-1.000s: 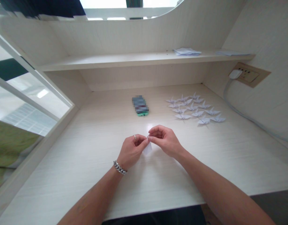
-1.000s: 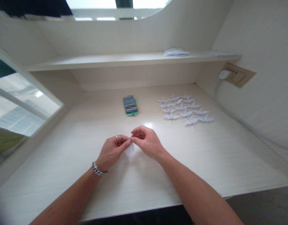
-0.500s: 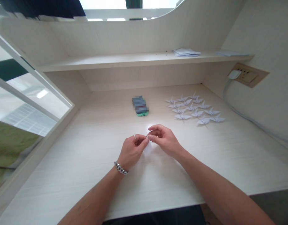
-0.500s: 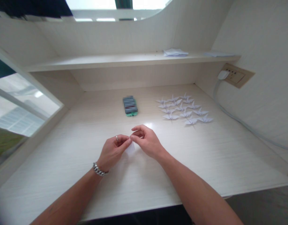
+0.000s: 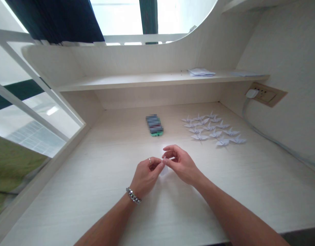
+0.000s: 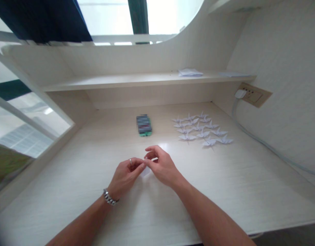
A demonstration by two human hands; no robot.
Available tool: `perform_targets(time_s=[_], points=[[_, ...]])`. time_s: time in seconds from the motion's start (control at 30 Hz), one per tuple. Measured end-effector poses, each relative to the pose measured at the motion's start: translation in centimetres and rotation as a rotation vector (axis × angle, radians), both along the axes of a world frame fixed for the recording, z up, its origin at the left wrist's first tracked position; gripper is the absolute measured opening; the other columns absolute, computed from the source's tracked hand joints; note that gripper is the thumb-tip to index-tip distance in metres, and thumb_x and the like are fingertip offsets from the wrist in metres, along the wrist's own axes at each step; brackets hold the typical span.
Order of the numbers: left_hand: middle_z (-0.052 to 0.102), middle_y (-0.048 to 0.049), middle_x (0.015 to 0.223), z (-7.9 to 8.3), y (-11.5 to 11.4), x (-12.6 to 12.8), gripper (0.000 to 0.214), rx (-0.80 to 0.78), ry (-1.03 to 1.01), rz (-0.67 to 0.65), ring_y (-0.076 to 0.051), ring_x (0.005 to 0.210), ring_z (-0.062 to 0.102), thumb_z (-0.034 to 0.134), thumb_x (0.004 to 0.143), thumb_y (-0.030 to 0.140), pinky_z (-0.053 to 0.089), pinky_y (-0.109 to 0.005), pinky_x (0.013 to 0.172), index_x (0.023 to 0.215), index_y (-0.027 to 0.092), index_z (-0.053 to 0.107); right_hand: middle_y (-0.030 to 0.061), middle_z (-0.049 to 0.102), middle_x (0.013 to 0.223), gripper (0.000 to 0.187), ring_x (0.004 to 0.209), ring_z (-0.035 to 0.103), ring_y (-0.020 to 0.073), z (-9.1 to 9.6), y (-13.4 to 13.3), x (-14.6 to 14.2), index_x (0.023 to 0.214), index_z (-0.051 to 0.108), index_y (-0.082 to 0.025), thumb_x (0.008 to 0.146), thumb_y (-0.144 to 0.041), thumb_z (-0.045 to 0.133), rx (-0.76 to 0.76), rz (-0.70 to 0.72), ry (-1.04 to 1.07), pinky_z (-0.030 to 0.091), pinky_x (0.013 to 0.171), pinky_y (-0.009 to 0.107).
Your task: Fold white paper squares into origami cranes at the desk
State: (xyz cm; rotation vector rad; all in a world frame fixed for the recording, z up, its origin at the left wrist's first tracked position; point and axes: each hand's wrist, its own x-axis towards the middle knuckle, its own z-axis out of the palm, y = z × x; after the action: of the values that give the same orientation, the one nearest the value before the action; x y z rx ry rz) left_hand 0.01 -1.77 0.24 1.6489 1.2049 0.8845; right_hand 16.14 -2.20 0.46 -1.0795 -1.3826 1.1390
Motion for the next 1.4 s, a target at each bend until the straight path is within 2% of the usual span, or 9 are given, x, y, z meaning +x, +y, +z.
perform_targets(time_s=[0.17,0.33,0.43,0.57,0.7,0.87,1.03,1.23,1.4], points=[[0.068,-0.0051,0.07,0.0,-0.1,-0.1,0.027,0.029,0.023,-0.04,-0.016,0.064,0.058,0.061,0.083,0.04,0.044,-0.026,0.059,0.078,0.015,0.07,0.0004,0.063,0.078,0.013,0.074,0.061,0.0149,-0.1,0.0,-0.2,0.086,0.057,-0.018,0.075,-0.012,0.062,0.021,-0.024,-0.005,0.048,0.071,0.03],[0.067,-0.0041,0.069,-0.1,-0.1,-0.2,0.024,0.054,0.0,-0.041,-0.015,0.062,0.057,0.062,0.082,0.038,0.044,-0.025,0.059,0.076,0.016,0.069,0.0004,0.066,0.076,0.019,0.072,0.061,0.0152,0.1,-0.3,-0.2,0.096,0.058,-0.019,0.078,-0.016,0.063,-0.005,-0.01,0.012,0.047,0.068,0.029],[0.067,-0.0039,0.068,0.0,-0.1,-0.2,0.022,0.04,-0.059,-0.041,-0.015,0.062,0.057,0.064,0.081,0.036,0.045,-0.025,0.059,0.075,0.015,0.069,0.0004,0.064,0.076,0.014,0.072,0.06,0.0148,0.0,-0.3,-0.3,0.093,0.059,-0.019,0.08,-0.021,0.064,0.026,-0.026,0.024,0.047,0.067,0.028],[0.066,-0.0031,0.067,0.1,0.0,-0.4,0.023,0.055,-0.133,0.037,-0.014,0.062,0.057,0.066,0.079,0.037,0.045,-0.024,0.059,0.072,0.015,0.068,0.0015,0.063,0.082,0.021,0.077,0.06,0.0154,-0.4,-0.1,-0.6,0.099,0.059,-0.019,0.082,-0.03,0.065,-0.009,0.038,0.041,0.047,0.068,0.027],[0.065,-0.0015,0.065,-0.1,0.5,-0.6,0.022,0.032,-0.217,0.121,-0.013,0.059,0.056,0.067,0.078,0.036,0.045,-0.023,0.057,0.071,0.015,0.067,0.0013,0.063,0.071,0.02,0.068,0.058,0.0144,-0.4,0.0,-0.5,0.076,0.059,-0.017,0.085,-0.034,0.061,-0.078,0.133,-0.113,0.044,0.064,0.027],[0.066,-0.0017,0.066,-0.1,0.6,-0.4,0.022,-0.016,-0.263,0.124,-0.013,0.061,0.058,0.072,0.074,0.035,0.047,-0.024,0.059,0.072,0.014,0.067,-0.0005,0.059,0.064,0.023,0.06,0.05,0.012,-0.5,-0.3,-0.6,0.066,0.058,-0.017,0.085,-0.031,0.06,0.022,0.084,-0.307,0.038,0.056,0.024],[0.063,0.0004,0.059,0.3,0.4,-0.3,0.021,-0.031,-0.332,0.209,-0.012,0.055,0.057,0.074,0.07,0.032,0.046,-0.024,0.054,0.065,0.015,0.063,0.0013,0.063,0.067,0.024,0.062,0.056,0.0131,-1.1,-0.4,-1.2,0.07,0.059,-0.017,0.085,-0.036,0.06,-0.079,0.159,-0.209,0.042,0.057,0.024],[0.067,-0.0029,0.061,0.2,0.6,-0.3,0.018,-0.123,-0.396,-0.022,-0.015,0.058,0.061,0.072,0.073,0.029,0.049,-0.027,0.06,0.068,0.013,0.066,0.0013,0.064,0.064,0.017,0.059,0.057,0.0128,-0.9,-0.5,-0.9,0.069,0.063,-0.017,0.083,-0.026,0.059,-0.1,0.104,-0.233,0.042,0.057,0.024],[0.066,-0.0021,0.058,0.0,0.5,-0.4,0.019,-0.081,-0.287,0.038,-0.015,0.056,0.061,0.07,0.074,0.028,0.048,-0.026,0.058,0.063,0.014,0.063,0.0024,0.066,0.064,0.019,0.059,0.059,0.0134,-0.8,-0.4,-0.9,0.068,0.063,-0.016,0.082,-0.028,0.059,-0.169,0.13,-0.241,0.043,0.056,0.024]])
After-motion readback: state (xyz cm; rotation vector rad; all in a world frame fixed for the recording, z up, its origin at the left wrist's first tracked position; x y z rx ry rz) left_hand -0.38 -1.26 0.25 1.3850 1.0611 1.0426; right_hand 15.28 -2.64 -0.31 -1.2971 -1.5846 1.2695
